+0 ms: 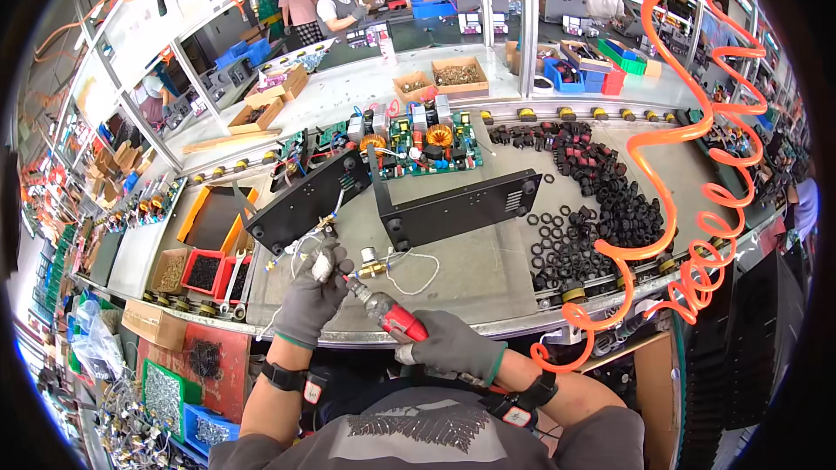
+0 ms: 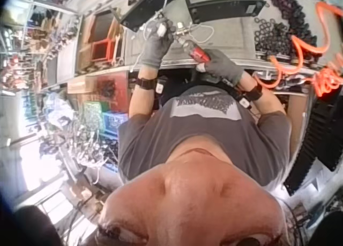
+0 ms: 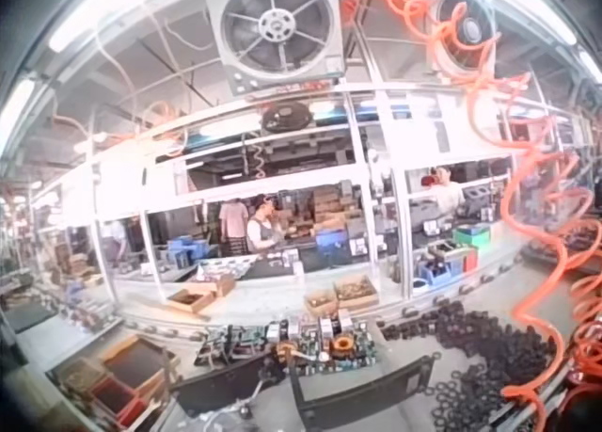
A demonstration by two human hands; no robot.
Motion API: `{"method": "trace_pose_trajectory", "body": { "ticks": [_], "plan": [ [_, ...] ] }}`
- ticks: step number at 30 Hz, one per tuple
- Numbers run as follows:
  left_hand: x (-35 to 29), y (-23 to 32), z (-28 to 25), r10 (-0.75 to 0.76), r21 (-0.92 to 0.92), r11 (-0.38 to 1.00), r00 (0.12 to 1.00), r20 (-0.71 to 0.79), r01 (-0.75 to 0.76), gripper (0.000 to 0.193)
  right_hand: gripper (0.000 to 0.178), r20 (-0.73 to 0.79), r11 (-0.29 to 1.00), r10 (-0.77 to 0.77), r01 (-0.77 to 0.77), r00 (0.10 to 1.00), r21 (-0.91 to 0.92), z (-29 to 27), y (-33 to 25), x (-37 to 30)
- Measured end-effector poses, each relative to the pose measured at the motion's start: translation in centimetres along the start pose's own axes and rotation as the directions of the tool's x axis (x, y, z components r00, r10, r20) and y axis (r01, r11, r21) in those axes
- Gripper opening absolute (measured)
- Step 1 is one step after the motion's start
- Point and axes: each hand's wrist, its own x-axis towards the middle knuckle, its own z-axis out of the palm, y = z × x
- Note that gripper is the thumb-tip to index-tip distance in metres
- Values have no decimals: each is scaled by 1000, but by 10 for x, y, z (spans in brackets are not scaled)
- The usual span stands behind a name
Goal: Assemble and fasten components of an electronic enclosure using an air screwdriver and manual tools.
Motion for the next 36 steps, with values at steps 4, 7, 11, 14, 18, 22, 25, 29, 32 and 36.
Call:
{"method": "trace_pose_trajectory", "body": {
  "ticks": [4,7,11,14,18,22,25,29,32,36],
  "plan": [
    [4,-4,11,-16,-29,999,1000,-24,16,30,46,2,997,39,-39,999,67,-5,2,-5],
    [6,-8,17,21,-5,1000,999,-27,-21,30,45,-1,993,16,-16,1000,117,-8,3,-8],
    [12,-9,21,25,34,999,995,99,-29,31,43,-23,989,4,0,1000,150,-11,5,-7],
    [17,-12,21,13,77,997,998,67,-18,31,41,-34,993,-9,13,999,115,-15,7,-6],
    [20,-14,22,18,92,995,999,43,-22,31,39,-29,995,-52,54,998,89,-17,9,-5],
    [19,-14,23,4,112,994,999,50,-10,31,42,-37,991,-45,49,998,126,-16,11,-8],
    [18,-12,25,-25,74,997,995,94,18,32,45,-31,991,-40,44,999,130,-17,11,-10],
    [15,-11,31,-24,88,996,990,141,11,32,44,-47,992,-51,56,998,115,-14,8,-12],
    [13,-11,38,-3,148,989,991,136,-18,32,39,-20,991,-34,36,999,132,-14,7,-12],
    [6,-10,47,44,284,956,995,88,-67,32,37,-27,994,-37,40,999,102,-14,8,-11]
  ]
}}
